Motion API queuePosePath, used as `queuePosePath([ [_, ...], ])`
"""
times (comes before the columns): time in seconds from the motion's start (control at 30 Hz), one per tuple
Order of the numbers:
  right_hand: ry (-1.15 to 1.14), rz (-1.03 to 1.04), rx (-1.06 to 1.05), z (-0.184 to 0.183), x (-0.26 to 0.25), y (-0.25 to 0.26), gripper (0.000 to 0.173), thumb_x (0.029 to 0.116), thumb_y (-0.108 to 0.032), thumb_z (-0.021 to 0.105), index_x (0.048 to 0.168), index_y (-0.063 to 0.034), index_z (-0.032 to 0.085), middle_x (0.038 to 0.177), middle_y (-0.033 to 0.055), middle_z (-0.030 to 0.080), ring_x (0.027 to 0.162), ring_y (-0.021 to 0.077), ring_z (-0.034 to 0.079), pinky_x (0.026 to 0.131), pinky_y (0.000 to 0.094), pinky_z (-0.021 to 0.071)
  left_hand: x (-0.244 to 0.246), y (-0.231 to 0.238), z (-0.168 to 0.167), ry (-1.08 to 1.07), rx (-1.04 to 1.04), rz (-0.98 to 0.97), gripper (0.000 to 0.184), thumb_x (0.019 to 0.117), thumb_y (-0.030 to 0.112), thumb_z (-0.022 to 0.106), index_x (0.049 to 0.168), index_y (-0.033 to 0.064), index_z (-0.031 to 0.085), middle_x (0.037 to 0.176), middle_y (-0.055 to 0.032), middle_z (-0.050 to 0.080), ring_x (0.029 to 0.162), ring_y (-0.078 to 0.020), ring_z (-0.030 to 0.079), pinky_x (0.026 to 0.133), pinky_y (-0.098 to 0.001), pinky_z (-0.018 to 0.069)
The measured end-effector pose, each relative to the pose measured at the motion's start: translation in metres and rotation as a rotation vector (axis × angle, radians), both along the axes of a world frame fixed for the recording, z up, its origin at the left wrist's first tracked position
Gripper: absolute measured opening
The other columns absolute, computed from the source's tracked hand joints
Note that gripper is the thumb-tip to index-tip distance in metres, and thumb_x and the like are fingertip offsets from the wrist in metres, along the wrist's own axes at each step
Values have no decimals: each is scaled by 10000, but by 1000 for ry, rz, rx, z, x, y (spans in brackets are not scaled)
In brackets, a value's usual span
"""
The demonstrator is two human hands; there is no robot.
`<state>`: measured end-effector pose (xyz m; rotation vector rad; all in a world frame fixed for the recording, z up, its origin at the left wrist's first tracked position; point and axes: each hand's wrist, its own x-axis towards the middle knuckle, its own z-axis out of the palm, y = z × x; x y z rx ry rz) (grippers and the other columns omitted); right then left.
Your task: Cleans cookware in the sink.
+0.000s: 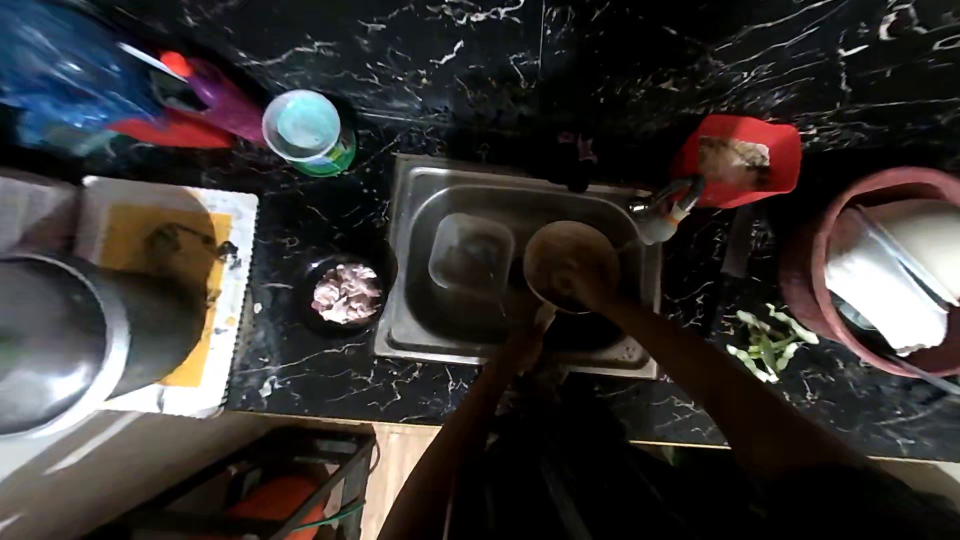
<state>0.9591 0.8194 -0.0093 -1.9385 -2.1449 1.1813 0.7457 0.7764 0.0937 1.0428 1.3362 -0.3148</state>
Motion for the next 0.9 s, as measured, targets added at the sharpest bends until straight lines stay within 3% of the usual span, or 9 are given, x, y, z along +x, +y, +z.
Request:
queuePosePath([
  [0.13,-156,-201,49,-12,30,41,404,995,-96,634,1395,-34,612,1516,272,475,1427,451,432,1180,571,368,4,3,1,14,15,-29,604,1110,514,281,1365,21,519,925,-159,579,718,-256,558,685,-426,510],
  [0.27,-329,-132,124,-15,-11,57,499,1013,-306,598,1481,-143,537,1525,146,516,1359,359,541,1098,590,456,5,-1,-2,20,47,-17,573,1108,514,290,1302,42,550,825,-113,539,631,-217,521,604,-391,494],
  [0.37,-109,-45,162,-15,-36,30,409,1028,-405,589,1342,-153,661,1531,123,504,1333,357,549,1075,606,467,6,2,1,19,32,-21,578,1115,491,287,1333,20,542,890,-150,571,692,-246,558,665,-421,518],
  [0.43,-8,63,49,2,-37,13,348,990,-289,659,1298,-129,687,1507,140,522,1321,356,556,1083,587,462,4,1,-2,24,25,-25,584,1112,505,283,1313,21,542,868,-137,563,665,-237,548,639,-408,511],
  [0.5,-12,73,-135,21,-23,4,498,935,-192,734,1412,-127,606,1537,166,490,1359,379,525,1104,592,437,2,3,-2,30,1,-24,591,1110,515,281,1326,28,536,870,-134,562,663,-234,545,635,-402,506],
  [0.57,-84,-34,-230,21,1,4,593,968,-128,687,1528,-130,490,1547,210,472,1404,433,464,1139,644,368,2,2,-3,22,-14,-29,596,1110,513,283,1354,24,519,891,-148,564,688,-246,547,665,-416,508],
  [0.67,-211,-148,-102,-13,28,30,562,1015,-122,608,1547,-73,433,1525,281,461,1415,478,439,1153,637,365,3,4,-4,13,-4,-30,590,1109,512,284,1380,33,496,903,-150,560,692,-248,545,676,-420,509],
  [0.8,-261,-241,35,-20,-3,68,641,984,-288,663,1544,-83,429,1558,229,445,1414,418,466,1129,601,417,5,3,-4,2,69,-17,534,1118,468,309,1297,26,549,875,-135,567,673,-229,554,657,-406,515],
  [0.9,32,-272,49,-16,-40,81,674,953,-188,720,1528,-34,404,1556,244,423,1379,384,507,1120,531,461,7,4,-2,-4,83,-18,522,1125,440,302,1302,15,549,878,-134,562,675,-225,544,657,-401,509],
])
